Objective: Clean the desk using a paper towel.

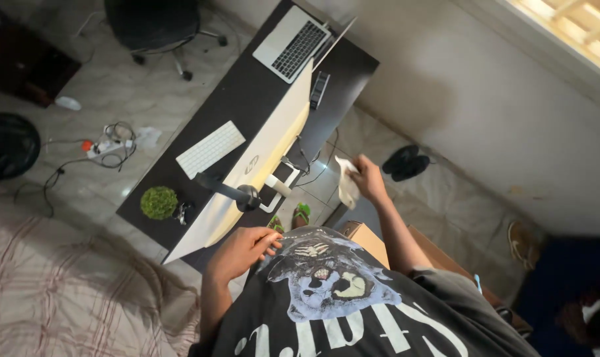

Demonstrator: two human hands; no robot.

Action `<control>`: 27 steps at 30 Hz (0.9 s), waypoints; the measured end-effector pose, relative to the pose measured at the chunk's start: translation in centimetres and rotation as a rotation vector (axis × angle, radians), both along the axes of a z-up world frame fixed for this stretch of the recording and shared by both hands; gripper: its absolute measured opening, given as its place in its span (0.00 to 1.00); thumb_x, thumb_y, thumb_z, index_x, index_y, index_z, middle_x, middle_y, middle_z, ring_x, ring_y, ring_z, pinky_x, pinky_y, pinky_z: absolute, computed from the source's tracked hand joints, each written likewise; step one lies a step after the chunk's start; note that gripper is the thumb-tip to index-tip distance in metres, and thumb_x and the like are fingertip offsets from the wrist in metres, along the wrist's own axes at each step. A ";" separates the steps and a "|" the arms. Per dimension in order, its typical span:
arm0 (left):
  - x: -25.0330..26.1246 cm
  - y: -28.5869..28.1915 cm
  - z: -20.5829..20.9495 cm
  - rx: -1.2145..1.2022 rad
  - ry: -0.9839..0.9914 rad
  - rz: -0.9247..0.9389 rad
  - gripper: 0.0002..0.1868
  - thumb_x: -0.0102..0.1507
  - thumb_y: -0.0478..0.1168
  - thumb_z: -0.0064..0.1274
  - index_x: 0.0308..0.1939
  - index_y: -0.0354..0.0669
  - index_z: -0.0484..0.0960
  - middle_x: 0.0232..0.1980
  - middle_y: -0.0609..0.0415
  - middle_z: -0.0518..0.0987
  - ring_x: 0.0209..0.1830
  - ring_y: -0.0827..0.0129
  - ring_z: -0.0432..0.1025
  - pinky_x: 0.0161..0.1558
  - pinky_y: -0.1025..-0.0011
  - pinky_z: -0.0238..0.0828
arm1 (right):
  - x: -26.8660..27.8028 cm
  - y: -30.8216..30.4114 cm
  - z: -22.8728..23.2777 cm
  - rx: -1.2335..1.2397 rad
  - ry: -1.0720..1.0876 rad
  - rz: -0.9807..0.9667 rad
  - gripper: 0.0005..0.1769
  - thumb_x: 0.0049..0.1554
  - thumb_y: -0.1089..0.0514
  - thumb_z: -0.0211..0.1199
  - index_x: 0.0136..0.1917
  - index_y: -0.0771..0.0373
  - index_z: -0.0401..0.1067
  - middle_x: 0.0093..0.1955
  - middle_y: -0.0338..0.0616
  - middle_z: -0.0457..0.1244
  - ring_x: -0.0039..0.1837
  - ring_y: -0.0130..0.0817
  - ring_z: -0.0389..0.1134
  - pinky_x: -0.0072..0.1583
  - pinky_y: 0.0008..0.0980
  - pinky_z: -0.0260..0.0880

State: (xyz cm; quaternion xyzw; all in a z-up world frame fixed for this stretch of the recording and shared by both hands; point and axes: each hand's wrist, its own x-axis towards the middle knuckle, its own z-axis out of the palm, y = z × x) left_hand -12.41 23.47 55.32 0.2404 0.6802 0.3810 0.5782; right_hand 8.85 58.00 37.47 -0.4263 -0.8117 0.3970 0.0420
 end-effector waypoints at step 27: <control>-2.1 -7.8 -1.9 -0.133 1.303 0.308 0.39 0.67 0.51 0.51 0.71 0.22 0.64 0.76 0.29 0.63 0.81 0.41 0.48 0.78 0.44 0.36 | -12.7 -25.4 -9.4 0.171 0.357 0.383 0.22 0.65 0.59 0.45 0.68 0.70 0.68 0.76 0.60 0.58 0.79 0.57 0.53 0.75 0.46 0.57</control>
